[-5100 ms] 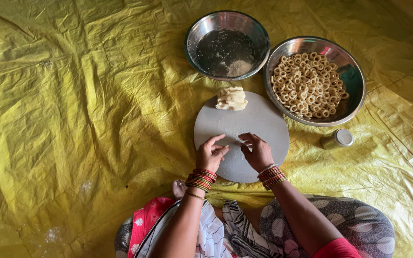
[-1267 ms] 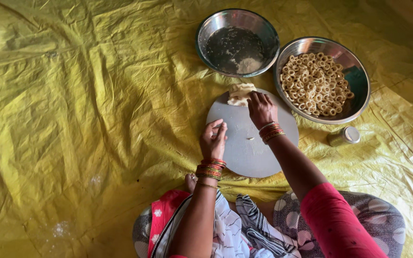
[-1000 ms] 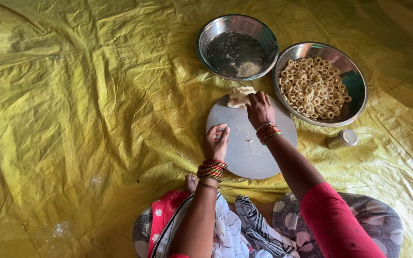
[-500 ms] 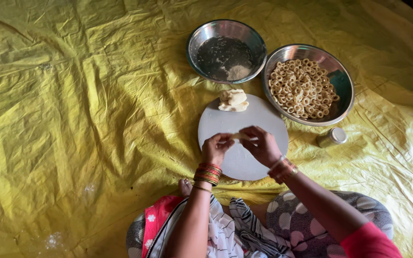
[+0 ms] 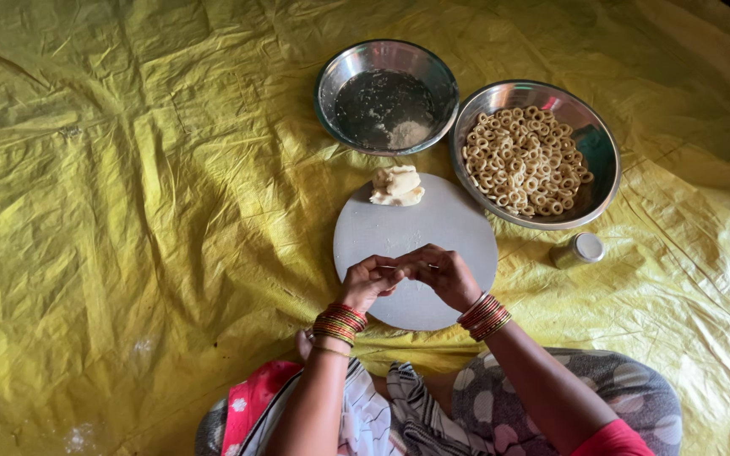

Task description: The person sits on a yellow tarp and shapes small pieces of dough into ring-shaped snacks. They roll the dough into thin strips, join the ends to form loops, and place the finished pieces into a metal bowl. The process is repeated continuously.

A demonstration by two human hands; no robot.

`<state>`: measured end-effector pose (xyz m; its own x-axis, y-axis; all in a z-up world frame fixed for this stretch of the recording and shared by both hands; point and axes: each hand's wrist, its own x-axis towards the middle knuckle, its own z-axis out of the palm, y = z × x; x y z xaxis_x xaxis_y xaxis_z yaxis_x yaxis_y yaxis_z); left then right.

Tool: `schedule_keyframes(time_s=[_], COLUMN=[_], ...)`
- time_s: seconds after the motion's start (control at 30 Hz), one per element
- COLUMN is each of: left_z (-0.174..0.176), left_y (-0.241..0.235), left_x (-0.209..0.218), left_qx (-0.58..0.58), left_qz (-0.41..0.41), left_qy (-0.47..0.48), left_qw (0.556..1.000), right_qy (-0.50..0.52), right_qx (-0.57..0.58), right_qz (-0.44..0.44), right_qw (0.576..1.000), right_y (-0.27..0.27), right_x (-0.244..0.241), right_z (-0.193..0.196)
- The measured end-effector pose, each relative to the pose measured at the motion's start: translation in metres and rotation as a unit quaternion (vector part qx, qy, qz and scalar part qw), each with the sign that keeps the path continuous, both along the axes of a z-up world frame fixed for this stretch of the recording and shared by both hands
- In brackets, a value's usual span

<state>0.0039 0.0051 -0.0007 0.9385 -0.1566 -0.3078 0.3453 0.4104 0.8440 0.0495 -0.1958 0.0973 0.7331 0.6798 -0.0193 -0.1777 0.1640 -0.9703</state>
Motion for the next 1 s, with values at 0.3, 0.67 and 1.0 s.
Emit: schedule_keyframes(time_s=[0.3,0.67,1.0], left_z=[0.007,-0.012,-0.016], left_y=[0.002,0.002,0.001], left_x=[-0.002,-0.002,0.008], left_qx=[-0.075,0.037,0.027], left_qz=[-0.016,-0.010,0.146], left_qy=[-0.017,0.023,0.030], left_qw=[0.997,0.999,0.988], right_qy=[-0.097,-0.386,-0.255], right_qx=[-0.088,-0.324,-0.537], right_qz=[0.009,-0.105,-0.096], right_qw=[0.991,0.858,0.798], right_y=[0.000,-0.011,0.005], right_x=[0.009,0.027,0.016], right_z=[0.019,0.000,-0.072])
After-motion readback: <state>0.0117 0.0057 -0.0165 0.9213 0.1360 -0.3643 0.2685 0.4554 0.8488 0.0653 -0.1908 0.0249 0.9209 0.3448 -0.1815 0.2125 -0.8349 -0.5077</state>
